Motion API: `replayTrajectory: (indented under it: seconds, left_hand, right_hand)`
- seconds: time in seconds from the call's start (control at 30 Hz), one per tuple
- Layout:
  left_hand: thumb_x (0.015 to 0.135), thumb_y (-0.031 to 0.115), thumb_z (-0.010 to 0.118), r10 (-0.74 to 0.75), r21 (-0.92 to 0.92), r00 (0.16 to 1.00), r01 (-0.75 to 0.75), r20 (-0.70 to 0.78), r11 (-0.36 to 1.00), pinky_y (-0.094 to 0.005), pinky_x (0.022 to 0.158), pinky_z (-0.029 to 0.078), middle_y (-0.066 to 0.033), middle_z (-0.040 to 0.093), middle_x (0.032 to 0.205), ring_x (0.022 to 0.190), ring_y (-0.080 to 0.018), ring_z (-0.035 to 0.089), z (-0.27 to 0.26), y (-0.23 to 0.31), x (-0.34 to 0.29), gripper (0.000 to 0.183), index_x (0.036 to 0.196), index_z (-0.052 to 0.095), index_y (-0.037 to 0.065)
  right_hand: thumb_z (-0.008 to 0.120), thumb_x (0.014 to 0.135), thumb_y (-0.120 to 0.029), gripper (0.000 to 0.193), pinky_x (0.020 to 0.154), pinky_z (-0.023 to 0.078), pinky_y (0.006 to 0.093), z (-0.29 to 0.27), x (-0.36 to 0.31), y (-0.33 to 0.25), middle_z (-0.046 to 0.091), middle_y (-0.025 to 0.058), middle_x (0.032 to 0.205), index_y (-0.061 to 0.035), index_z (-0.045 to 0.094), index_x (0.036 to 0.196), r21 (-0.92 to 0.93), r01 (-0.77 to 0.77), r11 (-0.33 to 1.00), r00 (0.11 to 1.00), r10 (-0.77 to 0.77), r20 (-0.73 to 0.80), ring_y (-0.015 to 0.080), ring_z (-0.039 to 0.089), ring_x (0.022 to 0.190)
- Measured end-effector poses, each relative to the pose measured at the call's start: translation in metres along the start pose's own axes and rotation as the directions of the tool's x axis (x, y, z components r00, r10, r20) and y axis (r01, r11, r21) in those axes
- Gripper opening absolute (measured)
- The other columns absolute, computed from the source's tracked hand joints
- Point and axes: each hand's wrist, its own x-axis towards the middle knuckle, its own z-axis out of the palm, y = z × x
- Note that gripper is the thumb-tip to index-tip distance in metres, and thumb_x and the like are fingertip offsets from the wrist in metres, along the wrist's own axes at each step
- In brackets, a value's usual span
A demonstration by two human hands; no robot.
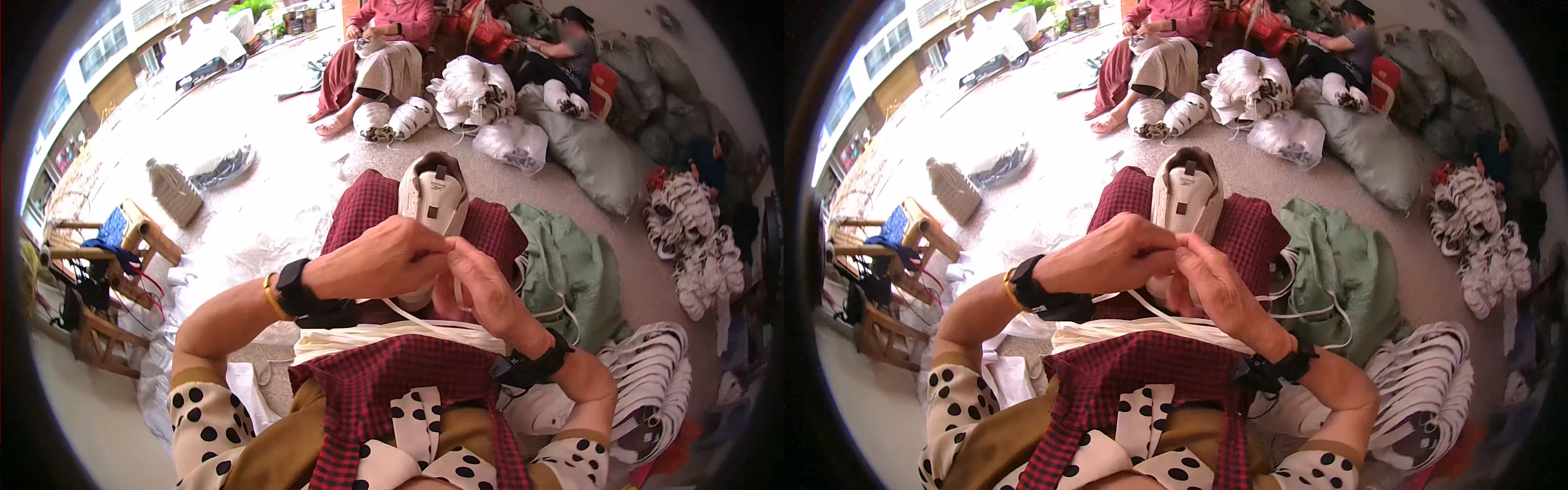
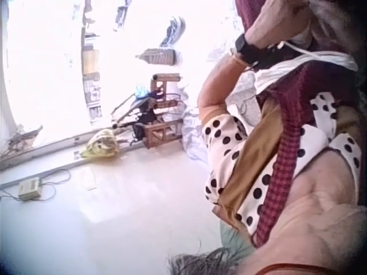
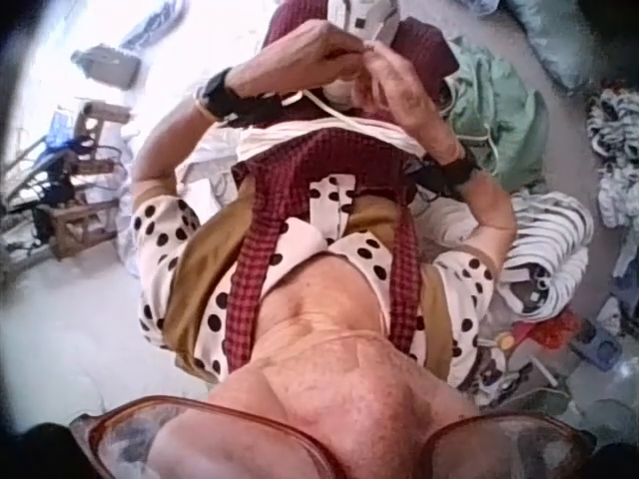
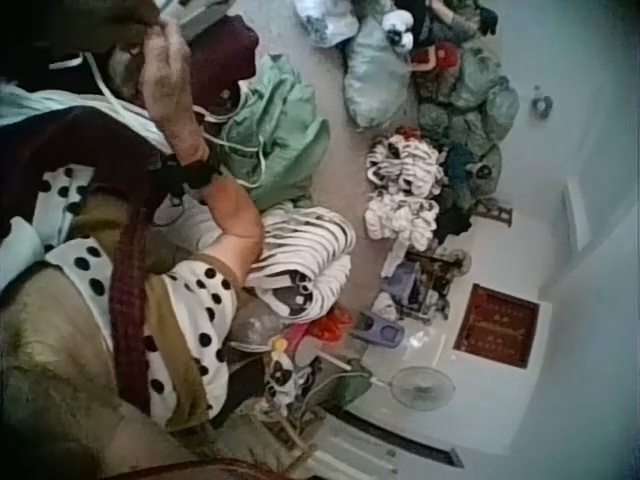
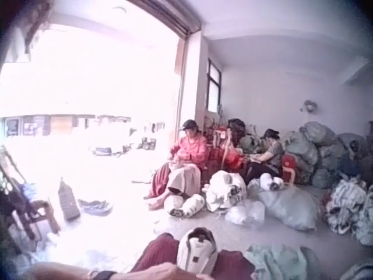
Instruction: Lacing white athletic shoe uppers by hand while sitting on the floor.
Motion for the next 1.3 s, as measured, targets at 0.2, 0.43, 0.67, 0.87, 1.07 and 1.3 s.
replayTrajectory:
  seconds: [0.2,0.43,0.67,0.87,1.07,1.3]
  left_hand:
    - [0.093,0.013,0.061,-0.046,0.098,0.997,0.052,-0.062,0.994,-0.0375,0.057,0.047,-0.0167,0.063,0.070,0.058,-0.0287,0.060,0.006,-0.004,-0.031,0.018,0.089,0.066,-0.003]
    - [0.092,0.011,0.062,-0.169,0.135,0.982,0.179,-0.081,0.975,-0.0350,0.051,0.044,-0.0136,0.060,0.065,0.053,-0.0220,0.057,-0.006,-0.004,-0.042,0.014,0.089,0.068,-0.001]
    - [0.093,0.010,0.063,-0.290,0.075,0.950,0.300,-0.119,0.951,-0.0258,0.051,0.048,-0.0069,0.067,0.071,0.055,-0.0098,0.059,-0.002,-0.014,-0.049,0.014,0.095,0.071,-0.001]
    - [0.084,0.010,0.071,-0.478,0.453,0.799,0.601,-0.366,0.658,-0.0361,0.060,0.049,-0.0111,0.070,0.079,0.064,-0.0245,0.065,-0.036,-0.048,-0.072,0.011,0.091,0.073,0.002]
    - [0.094,0.023,0.067,-0.465,0.000,0.856,0.478,-0.226,0.878,-0.0321,0.070,0.051,-0.0110,0.071,0.095,0.083,-0.0173,0.065,-0.009,-0.049,-0.069,0.026,0.106,0.071,0.001]
    - [0.094,0.018,0.068,-0.379,-0.287,0.918,0.335,-0.114,0.898,-0.0258,0.063,0.050,-0.0039,0.069,0.079,0.071,-0.0076,0.061,0.032,-0.044,-0.021,0.022,0.096,0.072,-0.003]
  right_hand:
    - [0.054,0.102,-0.021,0.025,0.067,0.049,0.0251,0.009,0.010,0.011,0.062,0.0021,0.086,0.0021,0.057,0.111,-0.170,-0.112,0.979,0.993,0.116,0.015,0.0074,0.057,0.076]
    - [0.066,0.095,-0.018,0.022,0.075,0.052,0.0250,0.004,0.020,0.033,0.068,0.0038,0.089,0.0027,0.066,0.101,-0.196,0.050,0.979,0.999,-0.049,0.010,0.0079,0.062,0.082]
    - [0.069,0.091,-0.016,0.019,0.074,0.052,0.0249,-0.006,0.033,0.045,0.070,0.0023,0.086,0.0009,0.073,0.098,-0.162,0.027,0.986,0.998,-0.035,-0.048,0.0072,0.062,0.080]
    - [0.071,0.088,-0.013,0.015,0.073,0.052,0.0237,-0.025,0.021,0.049,0.072,0.0024,0.085,-0.0008,0.074,0.097,-0.204,0.023,0.979,0.985,-0.057,-0.162,0.0062,0.063,0.079]
    - [0.072,0.087,-0.009,0.015,0.070,0.052,0.0207,-0.017,0.018,0.038,0.072,0.0018,0.084,-0.0007,0.073,0.100,-0.344,0.121,0.931,0.961,-0.197,-0.196,0.0044,0.063,0.077]
    - [0.072,0.086,-0.008,0.016,0.069,0.053,0.0231,-0.009,0.015,0.031,0.072,0.0048,0.081,0.0007,0.073,0.099,-0.368,0.135,0.920,0.954,-0.221,-0.204,0.0055,0.063,0.075]
